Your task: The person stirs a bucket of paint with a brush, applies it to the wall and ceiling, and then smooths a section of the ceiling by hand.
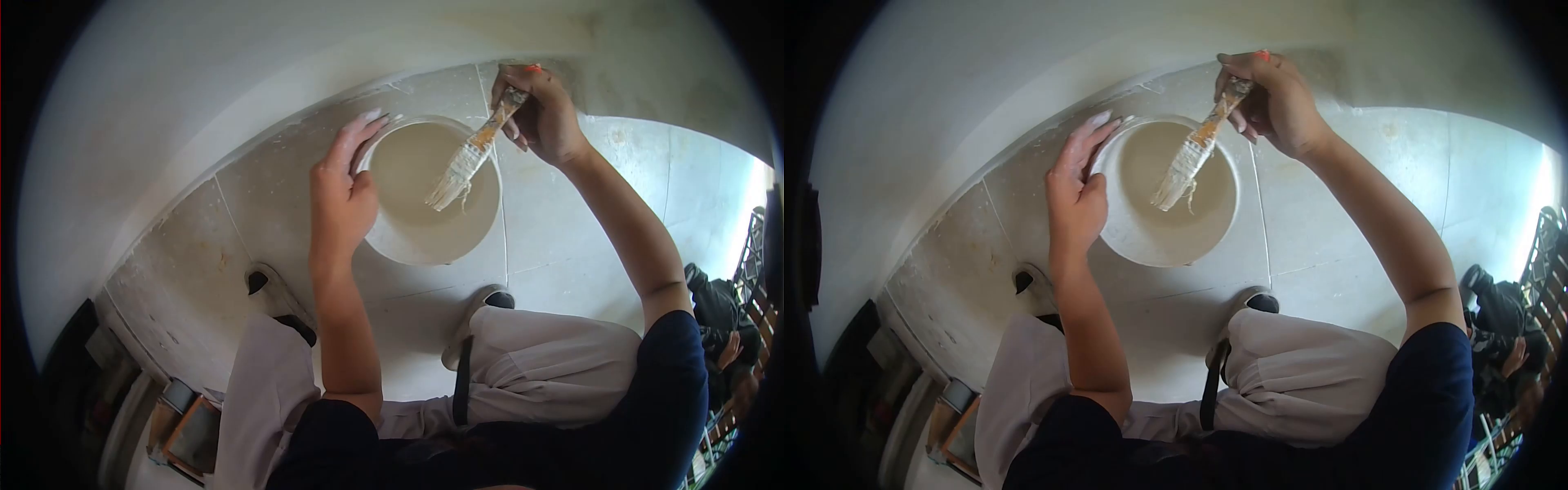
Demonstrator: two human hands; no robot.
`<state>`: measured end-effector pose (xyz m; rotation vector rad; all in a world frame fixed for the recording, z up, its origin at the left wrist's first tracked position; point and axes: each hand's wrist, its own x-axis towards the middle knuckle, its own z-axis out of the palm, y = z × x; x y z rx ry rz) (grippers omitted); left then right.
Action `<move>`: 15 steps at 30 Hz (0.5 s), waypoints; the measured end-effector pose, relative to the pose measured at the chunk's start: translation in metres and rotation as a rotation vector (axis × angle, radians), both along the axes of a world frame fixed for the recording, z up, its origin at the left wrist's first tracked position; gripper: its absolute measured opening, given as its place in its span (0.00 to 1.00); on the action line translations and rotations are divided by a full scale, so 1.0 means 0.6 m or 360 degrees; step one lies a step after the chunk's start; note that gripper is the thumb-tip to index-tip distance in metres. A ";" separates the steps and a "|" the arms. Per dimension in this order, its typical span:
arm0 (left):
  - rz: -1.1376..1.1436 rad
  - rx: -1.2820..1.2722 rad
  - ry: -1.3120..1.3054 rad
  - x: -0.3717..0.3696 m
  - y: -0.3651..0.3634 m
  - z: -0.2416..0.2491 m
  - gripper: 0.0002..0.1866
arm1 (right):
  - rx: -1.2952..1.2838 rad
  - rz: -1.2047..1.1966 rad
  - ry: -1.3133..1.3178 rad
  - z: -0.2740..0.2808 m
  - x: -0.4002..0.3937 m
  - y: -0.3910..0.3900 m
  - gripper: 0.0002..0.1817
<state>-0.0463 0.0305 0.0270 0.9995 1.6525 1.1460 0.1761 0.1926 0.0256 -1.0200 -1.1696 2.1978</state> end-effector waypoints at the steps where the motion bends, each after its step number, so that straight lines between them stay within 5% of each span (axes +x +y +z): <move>1: 0.0107 0.0003 0.0076 -0.013 -0.010 0.003 0.39 | -0.0040 0.0036 0.0086 0.002 -0.022 0.001 0.22; 7: 0.0665 -0.0104 0.0438 -0.085 -0.132 0.002 0.38 | -0.0330 0.0264 0.0318 -0.003 -0.134 -0.028 0.21; 15: 0.1121 -0.0050 -0.0134 -0.076 -0.267 -0.034 0.28 | -0.0407 0.0560 0.0405 0.076 -0.234 -0.084 0.19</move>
